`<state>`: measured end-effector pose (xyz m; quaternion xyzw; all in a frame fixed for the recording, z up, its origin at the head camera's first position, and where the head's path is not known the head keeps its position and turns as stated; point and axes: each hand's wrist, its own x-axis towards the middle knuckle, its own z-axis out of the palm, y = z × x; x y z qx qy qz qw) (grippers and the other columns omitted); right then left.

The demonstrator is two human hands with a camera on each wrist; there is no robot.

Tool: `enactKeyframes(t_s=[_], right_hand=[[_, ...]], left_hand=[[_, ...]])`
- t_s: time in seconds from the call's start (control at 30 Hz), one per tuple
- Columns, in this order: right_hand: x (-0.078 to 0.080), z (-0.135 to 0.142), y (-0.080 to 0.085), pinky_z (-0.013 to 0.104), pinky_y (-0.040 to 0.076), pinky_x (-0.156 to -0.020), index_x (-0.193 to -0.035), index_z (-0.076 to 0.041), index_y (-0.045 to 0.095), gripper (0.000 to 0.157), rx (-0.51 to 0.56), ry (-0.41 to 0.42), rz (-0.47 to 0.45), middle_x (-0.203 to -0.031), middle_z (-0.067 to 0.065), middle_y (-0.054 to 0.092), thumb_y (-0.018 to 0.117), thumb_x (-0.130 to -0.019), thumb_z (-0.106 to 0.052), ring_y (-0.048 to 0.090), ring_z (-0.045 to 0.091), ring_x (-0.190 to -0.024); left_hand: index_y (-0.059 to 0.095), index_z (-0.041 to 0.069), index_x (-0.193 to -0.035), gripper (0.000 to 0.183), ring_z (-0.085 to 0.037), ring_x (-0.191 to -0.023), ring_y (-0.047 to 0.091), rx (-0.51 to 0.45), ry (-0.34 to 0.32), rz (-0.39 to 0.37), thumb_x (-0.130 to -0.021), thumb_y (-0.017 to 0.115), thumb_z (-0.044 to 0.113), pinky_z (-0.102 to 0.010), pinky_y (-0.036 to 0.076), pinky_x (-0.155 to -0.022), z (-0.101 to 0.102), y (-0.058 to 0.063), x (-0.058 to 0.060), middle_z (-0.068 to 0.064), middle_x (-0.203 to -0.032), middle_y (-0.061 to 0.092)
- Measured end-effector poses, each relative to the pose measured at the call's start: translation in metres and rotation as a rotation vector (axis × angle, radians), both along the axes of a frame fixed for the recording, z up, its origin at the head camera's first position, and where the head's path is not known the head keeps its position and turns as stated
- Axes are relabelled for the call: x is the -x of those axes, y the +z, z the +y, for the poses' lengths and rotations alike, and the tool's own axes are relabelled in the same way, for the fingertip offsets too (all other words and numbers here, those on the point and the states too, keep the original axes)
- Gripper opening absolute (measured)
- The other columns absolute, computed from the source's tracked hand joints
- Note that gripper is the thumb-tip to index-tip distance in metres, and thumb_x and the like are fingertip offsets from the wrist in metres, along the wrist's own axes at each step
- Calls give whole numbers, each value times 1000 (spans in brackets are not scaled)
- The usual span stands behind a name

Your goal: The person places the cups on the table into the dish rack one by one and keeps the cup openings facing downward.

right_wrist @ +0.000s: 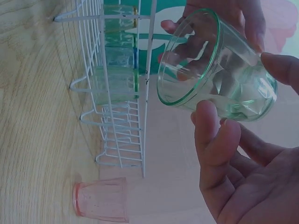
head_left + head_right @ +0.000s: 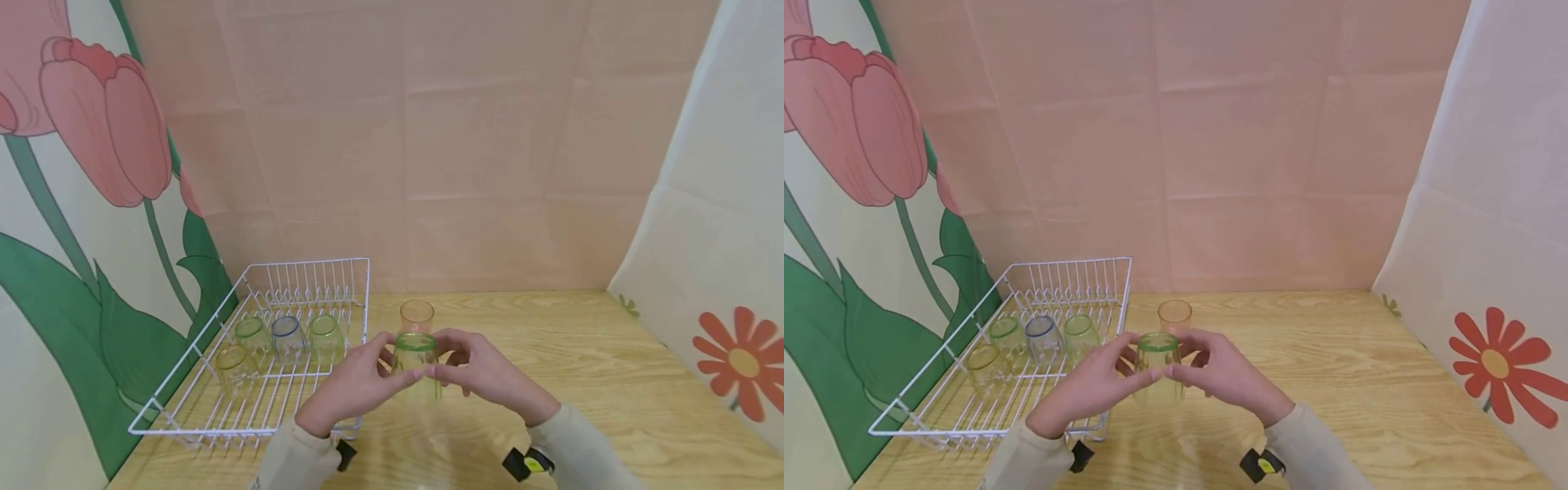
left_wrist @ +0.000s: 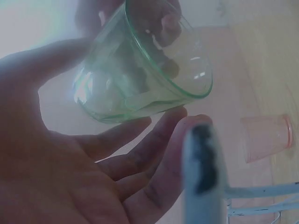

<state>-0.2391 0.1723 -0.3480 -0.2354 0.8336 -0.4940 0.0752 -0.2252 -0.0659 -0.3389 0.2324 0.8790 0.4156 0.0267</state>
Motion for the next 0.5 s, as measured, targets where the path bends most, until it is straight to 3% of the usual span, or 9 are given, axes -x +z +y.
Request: enactKeyframes(t_s=[0.13,0.27,0.5], right_hand=[[0,1,0,35,50,-48,-137,-12,55,54,-36,1,4,-118,12,66,74,-91,-34,64,26,-80],[0,1,-3,37,53,-57,-138,-14,55,61,-110,9,23,-120,11,65,77,-87,-37,62,24,-83],[1,-1,-8,35,54,-67,-129,-16,60,53,-138,52,83,-113,1,66,80,-85,-37,63,22,-84]], left_hand=[[57,14,-131,61,-10,-82,64,-18,22,6,-90,66,57,-30,54,-67,-1,-1,0,2,-98,67],[57,14,-130,57,-11,-84,64,-29,39,16,-91,67,54,-31,54,-68,0,-2,-1,2,-98,67],[56,15,-128,59,-15,-91,63,-15,34,35,-88,69,57,-35,54,-73,2,-2,-4,1,-103,67]])
